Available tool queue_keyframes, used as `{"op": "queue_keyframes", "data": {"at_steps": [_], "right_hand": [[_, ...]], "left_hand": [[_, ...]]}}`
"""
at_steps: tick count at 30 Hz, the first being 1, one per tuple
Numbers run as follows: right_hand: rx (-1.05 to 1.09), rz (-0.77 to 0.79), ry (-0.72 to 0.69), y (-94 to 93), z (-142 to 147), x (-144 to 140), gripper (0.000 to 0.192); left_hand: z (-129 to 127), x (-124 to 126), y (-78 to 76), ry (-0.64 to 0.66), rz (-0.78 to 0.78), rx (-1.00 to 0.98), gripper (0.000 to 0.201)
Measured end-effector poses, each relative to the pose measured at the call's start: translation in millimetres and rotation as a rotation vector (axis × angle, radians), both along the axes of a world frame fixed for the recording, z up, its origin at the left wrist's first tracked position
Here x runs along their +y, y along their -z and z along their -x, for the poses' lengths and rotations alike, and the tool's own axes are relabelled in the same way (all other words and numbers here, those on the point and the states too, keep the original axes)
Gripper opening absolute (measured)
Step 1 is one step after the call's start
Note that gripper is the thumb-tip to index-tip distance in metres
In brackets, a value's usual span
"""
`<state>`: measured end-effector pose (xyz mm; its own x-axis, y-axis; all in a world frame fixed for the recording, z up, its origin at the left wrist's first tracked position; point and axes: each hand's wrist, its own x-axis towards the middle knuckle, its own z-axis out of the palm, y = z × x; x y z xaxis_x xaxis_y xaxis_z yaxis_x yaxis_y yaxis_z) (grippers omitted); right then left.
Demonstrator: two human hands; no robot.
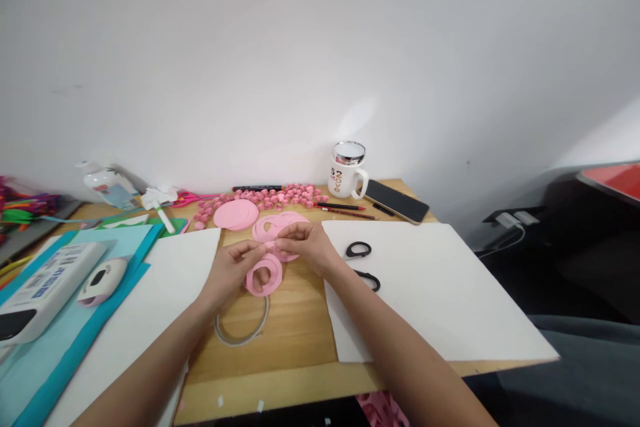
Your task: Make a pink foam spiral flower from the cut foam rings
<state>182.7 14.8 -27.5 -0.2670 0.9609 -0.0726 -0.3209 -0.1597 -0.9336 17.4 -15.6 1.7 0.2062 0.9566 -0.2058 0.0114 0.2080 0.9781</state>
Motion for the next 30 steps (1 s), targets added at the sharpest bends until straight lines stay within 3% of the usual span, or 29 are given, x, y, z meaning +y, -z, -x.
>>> {"op": "queue_keyframes", "data": {"at_steps": [6,14,19,24,30], "right_hand": [[-0.041,-0.059,0.013,-0.5,0.1,-0.1,0.021],[-0.043,-0.087,-0.009,-2.0,0.3,0.2,0.022],[-0.011,-0.071,-0.025,-1.9,-0.6,0.4,0.025],[0.037,-0.013,0.034,-2.6,-0.8,-0.1,0.027],[0.044,-0.013,0.064,-3.1,-0.6,0.7,0.025]], "left_hand": [[-0.1,-1.0,-2.4,-0.022,-0.011,0.045,0.026],[1.5,2.8,1.5,-0.064,-0.139,0.04,0.025],[3.4,3.6,-0.1,0.003,-0.187,0.12,0.026],[4.7,6.6,1.5,-0.051,-0.343,0.184,0.022],[5.6,7.5,3.8,-0.059,-0.385,0.19,0.019]]}}
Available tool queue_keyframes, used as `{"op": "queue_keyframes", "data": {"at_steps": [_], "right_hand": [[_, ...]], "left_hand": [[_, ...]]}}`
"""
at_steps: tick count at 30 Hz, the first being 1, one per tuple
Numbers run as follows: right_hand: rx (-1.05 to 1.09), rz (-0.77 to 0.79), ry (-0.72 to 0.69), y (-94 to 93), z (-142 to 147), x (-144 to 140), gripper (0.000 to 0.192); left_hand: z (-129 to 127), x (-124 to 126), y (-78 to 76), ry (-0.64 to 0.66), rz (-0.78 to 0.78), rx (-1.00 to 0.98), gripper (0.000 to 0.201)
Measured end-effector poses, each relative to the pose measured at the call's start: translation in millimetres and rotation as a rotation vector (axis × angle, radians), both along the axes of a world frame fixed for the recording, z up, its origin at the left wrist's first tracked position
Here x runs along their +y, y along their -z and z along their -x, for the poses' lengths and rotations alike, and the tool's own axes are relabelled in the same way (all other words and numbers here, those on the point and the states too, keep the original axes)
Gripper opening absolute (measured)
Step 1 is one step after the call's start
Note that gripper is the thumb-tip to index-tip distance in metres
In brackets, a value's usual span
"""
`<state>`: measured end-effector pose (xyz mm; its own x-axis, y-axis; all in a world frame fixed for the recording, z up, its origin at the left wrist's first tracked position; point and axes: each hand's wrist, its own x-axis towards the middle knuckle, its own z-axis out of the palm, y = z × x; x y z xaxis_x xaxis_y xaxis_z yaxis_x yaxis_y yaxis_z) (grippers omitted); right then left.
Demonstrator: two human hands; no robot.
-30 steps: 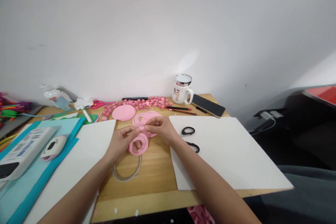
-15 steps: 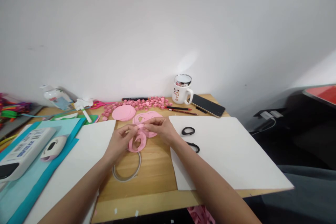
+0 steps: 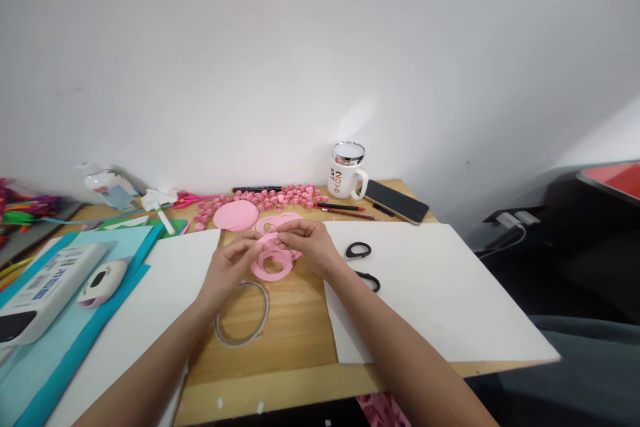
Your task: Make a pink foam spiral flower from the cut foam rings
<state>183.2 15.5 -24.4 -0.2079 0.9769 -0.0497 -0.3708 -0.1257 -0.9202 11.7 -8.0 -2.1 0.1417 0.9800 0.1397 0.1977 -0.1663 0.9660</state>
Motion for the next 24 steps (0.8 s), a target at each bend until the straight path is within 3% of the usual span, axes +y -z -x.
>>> {"op": "queue_keyframes", "data": {"at_steps": [7,24], "right_hand": [[-0.026,-0.009,0.035,2.9,0.6,1.1,0.02],[-0.004,-0.006,0.025,-4.1,0.9,-1.2,0.022]], "left_hand": [[-0.6,-3.7,-4.6,0.027,0.098,0.027,0.024],[-0.5,-2.2,-3.3,0.019,0.09,0.032,0.028]]}}
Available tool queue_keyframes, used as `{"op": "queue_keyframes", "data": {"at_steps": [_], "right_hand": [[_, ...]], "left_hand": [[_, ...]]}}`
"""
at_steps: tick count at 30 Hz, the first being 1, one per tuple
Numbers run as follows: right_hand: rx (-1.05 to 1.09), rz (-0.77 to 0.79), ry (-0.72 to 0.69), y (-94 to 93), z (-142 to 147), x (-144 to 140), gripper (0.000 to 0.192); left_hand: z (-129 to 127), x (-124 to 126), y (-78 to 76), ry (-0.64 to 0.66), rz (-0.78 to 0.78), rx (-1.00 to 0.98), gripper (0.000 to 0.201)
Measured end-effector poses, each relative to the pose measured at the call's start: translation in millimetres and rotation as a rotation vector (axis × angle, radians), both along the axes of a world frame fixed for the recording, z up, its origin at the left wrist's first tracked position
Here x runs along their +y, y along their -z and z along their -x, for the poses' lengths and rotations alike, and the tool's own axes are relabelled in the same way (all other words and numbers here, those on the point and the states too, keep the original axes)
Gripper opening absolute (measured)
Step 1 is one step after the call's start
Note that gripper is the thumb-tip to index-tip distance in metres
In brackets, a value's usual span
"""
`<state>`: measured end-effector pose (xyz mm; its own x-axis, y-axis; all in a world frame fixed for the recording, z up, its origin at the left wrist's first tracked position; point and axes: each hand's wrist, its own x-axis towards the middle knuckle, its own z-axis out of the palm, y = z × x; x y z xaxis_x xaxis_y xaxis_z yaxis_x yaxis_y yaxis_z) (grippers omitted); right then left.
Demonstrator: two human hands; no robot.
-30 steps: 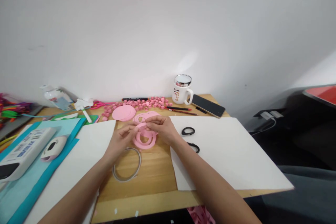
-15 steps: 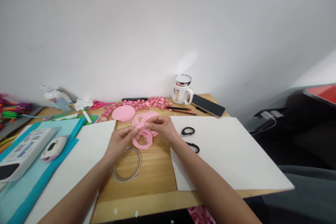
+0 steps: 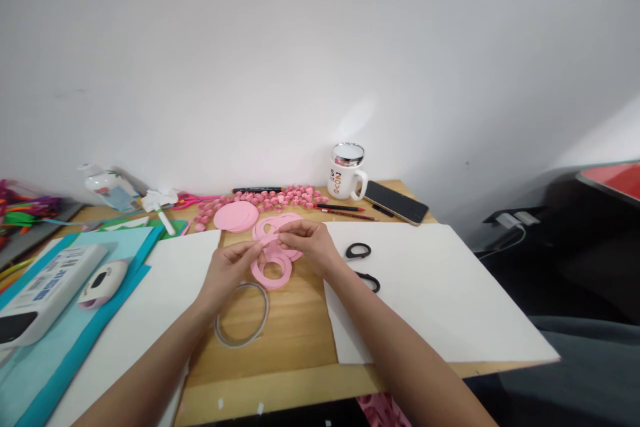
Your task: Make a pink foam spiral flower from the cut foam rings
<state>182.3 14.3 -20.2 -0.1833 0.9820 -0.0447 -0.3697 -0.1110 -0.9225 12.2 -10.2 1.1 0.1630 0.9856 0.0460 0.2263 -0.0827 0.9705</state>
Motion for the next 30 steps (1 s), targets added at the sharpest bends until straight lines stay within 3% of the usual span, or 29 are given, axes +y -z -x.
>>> {"op": "queue_keyframes", "data": {"at_steps": [8,30], "right_hand": [[-0.045,-0.025,0.047,4.4,-0.3,1.7,0.017],[-0.059,-0.017,0.008,4.6,0.2,1.7,0.021]], "left_hand": [[-0.6,-0.9,-0.9,0.002,0.008,-0.031,0.025],[-1.3,-0.2,-0.7,-0.091,0.035,-0.077,0.024]]}}
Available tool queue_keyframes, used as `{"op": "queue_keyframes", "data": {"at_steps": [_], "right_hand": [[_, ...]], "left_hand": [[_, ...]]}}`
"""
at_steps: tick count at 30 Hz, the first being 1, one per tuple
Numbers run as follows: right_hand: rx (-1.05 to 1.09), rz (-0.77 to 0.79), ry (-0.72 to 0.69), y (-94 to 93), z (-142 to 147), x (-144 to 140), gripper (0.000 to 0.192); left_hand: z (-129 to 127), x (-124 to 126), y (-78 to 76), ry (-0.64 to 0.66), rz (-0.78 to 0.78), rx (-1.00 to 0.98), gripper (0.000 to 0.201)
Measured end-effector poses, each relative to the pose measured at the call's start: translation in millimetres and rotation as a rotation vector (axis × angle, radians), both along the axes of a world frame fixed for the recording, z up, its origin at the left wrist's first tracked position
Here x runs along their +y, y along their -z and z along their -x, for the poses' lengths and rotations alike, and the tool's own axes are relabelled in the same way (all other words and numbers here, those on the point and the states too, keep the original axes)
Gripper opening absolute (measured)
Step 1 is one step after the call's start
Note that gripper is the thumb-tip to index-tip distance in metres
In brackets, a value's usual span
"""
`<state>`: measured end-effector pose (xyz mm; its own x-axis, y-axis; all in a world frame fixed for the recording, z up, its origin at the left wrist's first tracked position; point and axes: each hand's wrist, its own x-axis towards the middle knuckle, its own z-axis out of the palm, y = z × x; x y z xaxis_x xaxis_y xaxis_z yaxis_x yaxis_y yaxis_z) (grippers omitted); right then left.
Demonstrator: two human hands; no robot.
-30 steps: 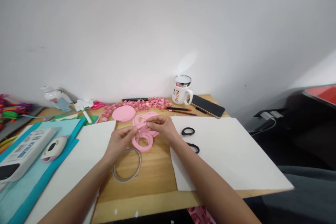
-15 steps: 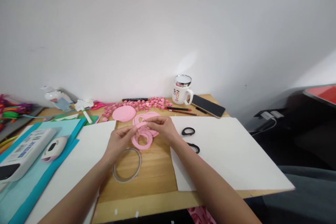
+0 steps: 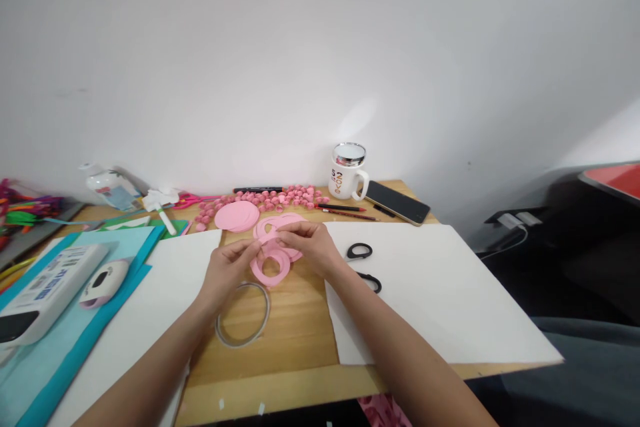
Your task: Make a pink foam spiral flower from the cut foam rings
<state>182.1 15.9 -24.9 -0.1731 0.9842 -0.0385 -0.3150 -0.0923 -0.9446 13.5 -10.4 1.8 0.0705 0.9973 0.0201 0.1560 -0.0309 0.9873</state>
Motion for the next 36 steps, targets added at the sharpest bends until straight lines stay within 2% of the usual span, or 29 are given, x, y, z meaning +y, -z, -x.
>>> {"op": "queue_keyframes", "data": {"at_steps": [10,16,19,24,30,36], "right_hand": [[0.009,0.001,-0.02,-0.7,-1.2,-0.1,0.022],[-0.044,-0.033,0.008,-2.0,-0.6,-1.0,0.02],[-0.049,-0.023,0.026,-0.4,-0.3,-0.4,0.022],[-0.016,0.004,-0.022,2.0,-1.1,0.8,0.027],[-0.011,-0.024,-0.03,0.8,-1.9,-0.2,0.024],[-0.001,-0.008,-0.024,2.2,-1.2,0.3,0.025]], "left_hand": [[-1.6,-2.2,-1.3,0.01,0.028,-0.039,0.023],[-3.2,-6.0,-5.7,0.059,0.141,-0.122,0.028],[-3.0,-5.0,-5.9,0.02,0.101,-0.104,0.025],[-2.7,-3.9,-6.8,-0.011,0.059,-0.073,0.023],[-3.6,-5.4,-7.6,0.02,0.068,-0.074,0.023],[-1.2,-2.6,-2.9,0.023,0.011,-0.019,0.023]]}}
